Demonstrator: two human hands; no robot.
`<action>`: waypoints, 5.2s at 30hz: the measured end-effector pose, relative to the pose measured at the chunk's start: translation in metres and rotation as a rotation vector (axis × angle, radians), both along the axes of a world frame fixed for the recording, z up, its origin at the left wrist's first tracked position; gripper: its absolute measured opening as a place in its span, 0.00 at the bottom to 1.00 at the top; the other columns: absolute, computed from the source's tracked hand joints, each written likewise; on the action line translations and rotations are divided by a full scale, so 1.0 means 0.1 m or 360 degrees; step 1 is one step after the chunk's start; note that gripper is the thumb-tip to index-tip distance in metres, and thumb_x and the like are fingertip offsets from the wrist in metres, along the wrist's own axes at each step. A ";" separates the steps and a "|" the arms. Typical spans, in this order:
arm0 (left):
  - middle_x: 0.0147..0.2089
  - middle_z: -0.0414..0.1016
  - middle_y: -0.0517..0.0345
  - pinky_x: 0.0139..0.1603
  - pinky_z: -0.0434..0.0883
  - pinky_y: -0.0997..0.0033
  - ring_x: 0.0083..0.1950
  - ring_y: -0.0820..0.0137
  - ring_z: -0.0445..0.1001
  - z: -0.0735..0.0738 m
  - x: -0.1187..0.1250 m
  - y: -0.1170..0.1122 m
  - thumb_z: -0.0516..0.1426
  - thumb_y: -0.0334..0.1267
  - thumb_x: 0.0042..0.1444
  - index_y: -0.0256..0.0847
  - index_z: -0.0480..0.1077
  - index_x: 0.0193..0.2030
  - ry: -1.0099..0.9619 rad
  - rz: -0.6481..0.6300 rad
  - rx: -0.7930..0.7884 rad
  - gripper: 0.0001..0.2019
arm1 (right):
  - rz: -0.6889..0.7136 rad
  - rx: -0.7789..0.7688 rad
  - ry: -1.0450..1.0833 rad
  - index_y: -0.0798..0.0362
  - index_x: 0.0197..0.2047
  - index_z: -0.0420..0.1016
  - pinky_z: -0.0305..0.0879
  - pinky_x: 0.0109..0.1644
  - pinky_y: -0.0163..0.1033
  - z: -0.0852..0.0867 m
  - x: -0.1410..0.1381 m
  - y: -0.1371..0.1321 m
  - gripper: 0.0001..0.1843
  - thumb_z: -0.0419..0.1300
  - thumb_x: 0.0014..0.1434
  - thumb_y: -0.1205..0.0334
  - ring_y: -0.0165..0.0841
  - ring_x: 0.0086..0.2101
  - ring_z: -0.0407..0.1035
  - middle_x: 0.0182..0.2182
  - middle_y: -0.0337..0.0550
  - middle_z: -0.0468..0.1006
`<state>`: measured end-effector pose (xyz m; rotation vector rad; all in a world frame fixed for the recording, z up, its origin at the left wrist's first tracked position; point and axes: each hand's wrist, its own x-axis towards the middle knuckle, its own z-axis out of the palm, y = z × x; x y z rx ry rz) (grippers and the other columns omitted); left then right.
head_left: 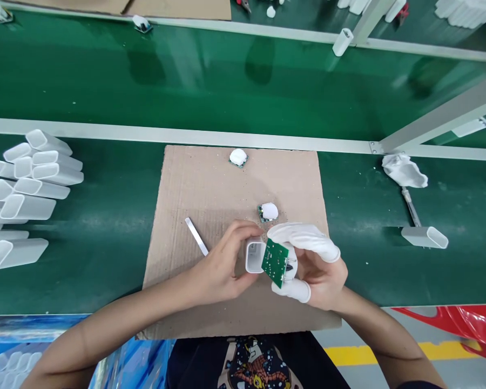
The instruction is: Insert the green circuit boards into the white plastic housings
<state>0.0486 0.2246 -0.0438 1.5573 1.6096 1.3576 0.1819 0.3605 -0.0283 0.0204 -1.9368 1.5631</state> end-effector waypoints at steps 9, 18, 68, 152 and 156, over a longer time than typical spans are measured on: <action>0.45 0.66 0.55 0.44 0.68 0.66 0.45 0.66 0.68 0.12 -0.01 -0.03 0.58 0.28 0.48 0.44 0.59 0.50 -0.0399 0.0018 -0.0122 0.22 | -0.0118 0.0314 0.0044 0.46 0.56 0.67 0.75 0.49 0.51 0.03 0.01 0.02 0.26 0.66 0.54 0.66 0.40 0.47 0.73 0.44 0.46 0.77; 0.34 0.70 0.58 0.35 0.64 0.72 0.35 0.70 0.67 0.25 -0.07 0.02 0.63 0.52 0.49 0.39 0.69 0.38 -0.0840 -0.0028 -0.0387 0.19 | -0.0001 0.1083 0.0098 0.51 0.50 0.68 0.73 0.55 0.55 0.03 0.00 0.10 0.17 0.63 0.58 0.64 0.40 0.52 0.70 0.45 0.47 0.78; 0.38 0.74 0.56 0.41 0.70 0.70 0.38 0.71 0.72 0.17 -0.09 0.02 0.61 0.38 0.54 0.38 0.71 0.43 -0.0625 0.0054 -0.0195 0.11 | -0.0228 0.1171 -0.0102 0.55 0.57 0.65 0.74 0.51 0.53 0.04 0.00 0.10 0.22 0.62 0.60 0.61 0.42 0.50 0.69 0.43 0.51 0.74; 0.55 0.68 0.48 0.49 0.76 0.61 0.56 0.62 0.70 -0.03 -0.04 0.00 0.56 0.28 0.56 0.48 0.61 0.62 0.0055 0.0180 0.0046 0.27 | -0.0159 0.0688 -0.0223 0.53 0.56 0.61 0.65 0.61 0.53 0.05 -0.01 -0.03 0.23 0.62 0.58 0.68 0.39 0.56 0.65 0.52 0.54 0.69; 0.55 0.69 0.49 0.50 0.76 0.62 0.55 0.63 0.70 -0.04 -0.04 0.00 0.57 0.29 0.56 0.49 0.62 0.61 -0.0011 0.0160 0.0015 0.26 | -0.0101 0.0707 -0.0332 0.52 0.57 0.59 0.58 0.65 0.56 0.07 -0.01 0.00 0.23 0.61 0.61 0.63 0.39 0.61 0.59 0.57 0.56 0.65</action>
